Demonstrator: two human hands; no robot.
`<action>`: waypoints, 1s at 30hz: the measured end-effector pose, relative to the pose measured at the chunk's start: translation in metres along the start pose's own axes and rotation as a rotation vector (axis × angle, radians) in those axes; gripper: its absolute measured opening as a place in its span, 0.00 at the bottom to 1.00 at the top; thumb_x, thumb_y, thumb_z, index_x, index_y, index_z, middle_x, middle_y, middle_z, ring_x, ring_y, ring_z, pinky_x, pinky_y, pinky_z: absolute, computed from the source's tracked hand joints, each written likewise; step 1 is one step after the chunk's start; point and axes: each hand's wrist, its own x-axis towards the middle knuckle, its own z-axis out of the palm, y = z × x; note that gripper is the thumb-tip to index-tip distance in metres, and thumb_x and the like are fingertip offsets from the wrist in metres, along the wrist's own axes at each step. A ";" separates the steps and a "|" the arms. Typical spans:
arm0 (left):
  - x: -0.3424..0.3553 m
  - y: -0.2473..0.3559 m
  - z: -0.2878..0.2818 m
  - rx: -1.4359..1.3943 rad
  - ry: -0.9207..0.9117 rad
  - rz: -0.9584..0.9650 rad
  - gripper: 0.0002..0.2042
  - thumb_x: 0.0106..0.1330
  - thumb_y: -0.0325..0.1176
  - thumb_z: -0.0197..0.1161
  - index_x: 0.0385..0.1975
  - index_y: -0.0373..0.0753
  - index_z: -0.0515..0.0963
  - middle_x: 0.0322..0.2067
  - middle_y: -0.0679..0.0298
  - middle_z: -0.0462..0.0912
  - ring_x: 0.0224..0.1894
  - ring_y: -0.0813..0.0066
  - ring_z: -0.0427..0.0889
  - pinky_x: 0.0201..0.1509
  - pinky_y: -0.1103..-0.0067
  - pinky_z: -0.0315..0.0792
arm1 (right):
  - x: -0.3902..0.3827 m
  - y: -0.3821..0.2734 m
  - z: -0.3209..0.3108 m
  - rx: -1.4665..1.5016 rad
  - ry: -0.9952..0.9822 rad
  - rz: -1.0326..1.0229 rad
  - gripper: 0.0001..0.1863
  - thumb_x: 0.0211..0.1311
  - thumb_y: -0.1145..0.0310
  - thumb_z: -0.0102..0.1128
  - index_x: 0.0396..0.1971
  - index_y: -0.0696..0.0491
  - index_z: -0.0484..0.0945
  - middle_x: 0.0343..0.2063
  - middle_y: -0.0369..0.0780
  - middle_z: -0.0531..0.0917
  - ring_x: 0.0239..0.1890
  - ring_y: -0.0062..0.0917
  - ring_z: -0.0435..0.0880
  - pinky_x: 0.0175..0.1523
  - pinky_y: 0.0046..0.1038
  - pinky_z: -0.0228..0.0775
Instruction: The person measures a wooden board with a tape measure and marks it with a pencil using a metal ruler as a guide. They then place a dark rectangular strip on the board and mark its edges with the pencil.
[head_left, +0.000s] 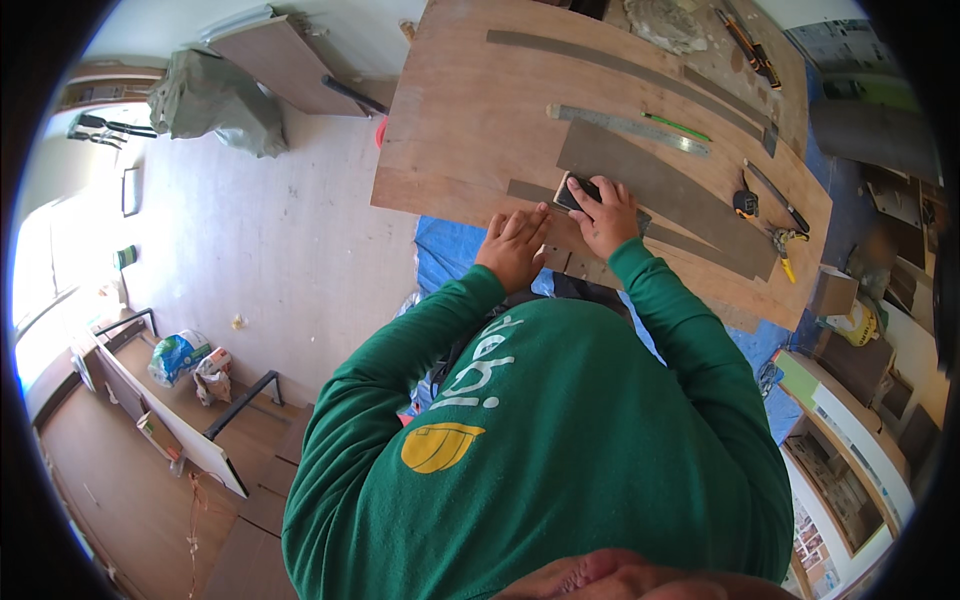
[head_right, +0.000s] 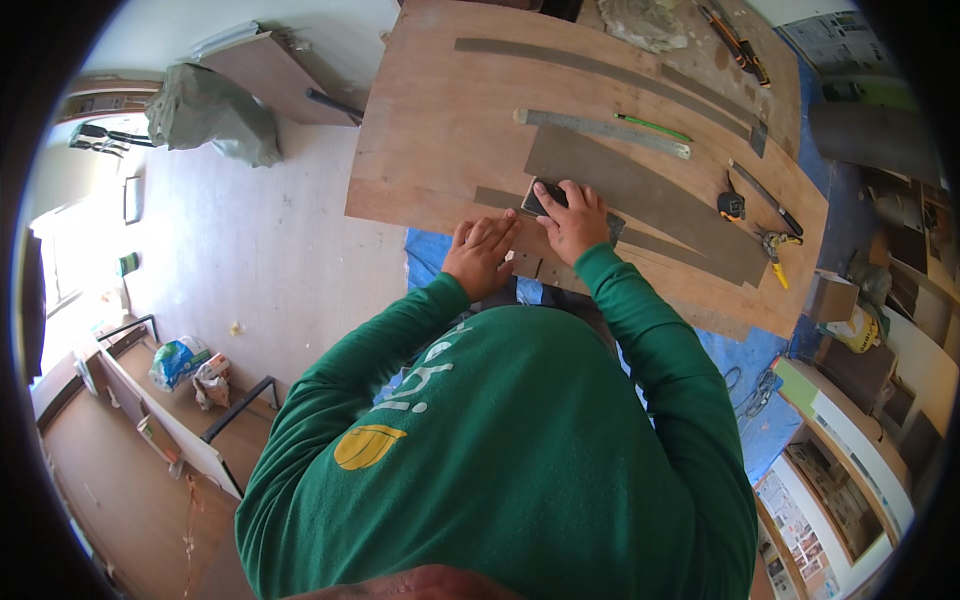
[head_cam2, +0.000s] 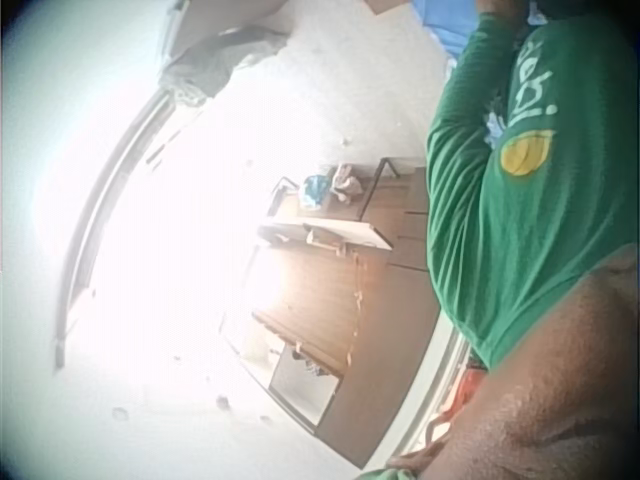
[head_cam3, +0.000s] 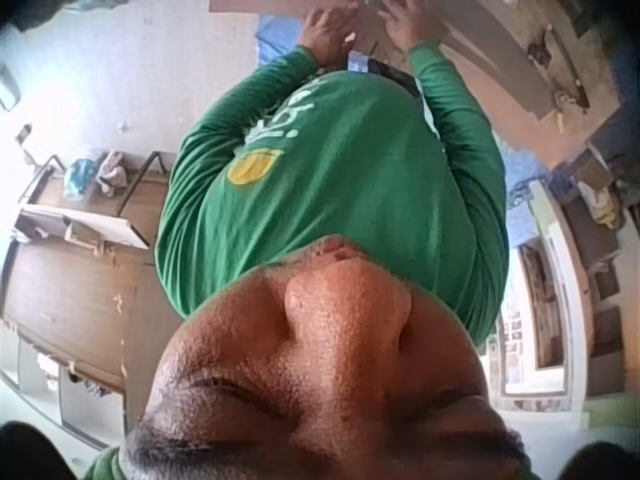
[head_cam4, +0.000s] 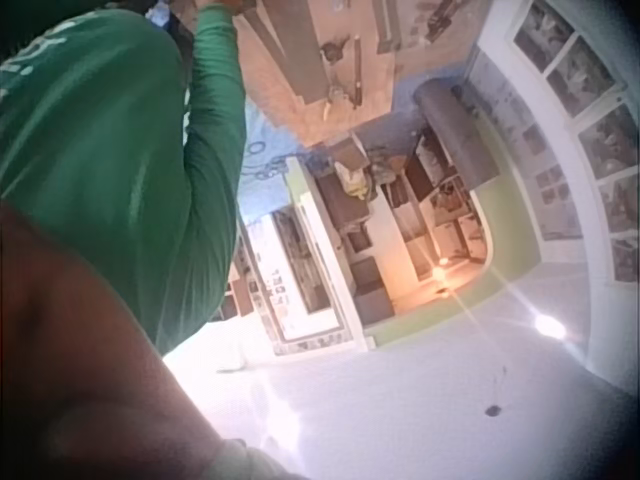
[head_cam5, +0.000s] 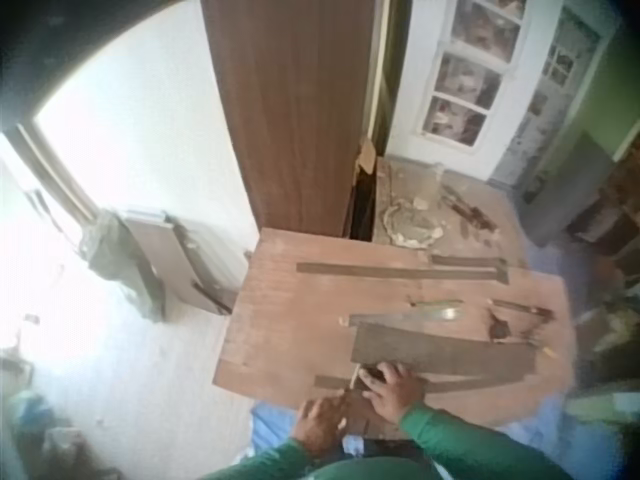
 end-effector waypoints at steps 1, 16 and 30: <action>0.000 0.000 -0.001 -0.021 -0.013 -0.005 0.35 0.63 0.44 0.66 0.71 0.43 0.67 0.74 0.63 0.64 0.72 0.62 0.64 0.75 0.57 0.56 | 0.001 0.001 0.001 -0.006 0.007 -0.003 0.31 0.59 0.59 0.70 0.65 0.32 0.78 0.56 0.41 0.76 0.58 0.41 0.72 0.63 0.47 0.64; 0.005 0.006 -0.007 0.022 -0.099 0.012 0.35 0.67 0.44 0.63 0.74 0.40 0.64 0.76 0.60 0.60 0.79 0.60 0.55 0.83 0.58 0.45 | -0.006 0.012 -0.012 0.022 0.009 -0.065 0.30 0.59 0.62 0.70 0.64 0.35 0.79 0.58 0.38 0.76 0.59 0.39 0.73 0.63 0.43 0.64; 0.003 0.010 0.002 0.144 -0.101 0.048 0.35 0.65 0.46 0.64 0.71 0.37 0.67 0.69 0.59 0.70 0.66 0.65 0.68 0.71 0.62 0.61 | 0.058 -0.032 0.013 0.083 -0.084 -0.211 0.28 0.60 0.60 0.69 0.63 0.36 0.80 0.57 0.35 0.75 0.58 0.36 0.71 0.63 0.43 0.62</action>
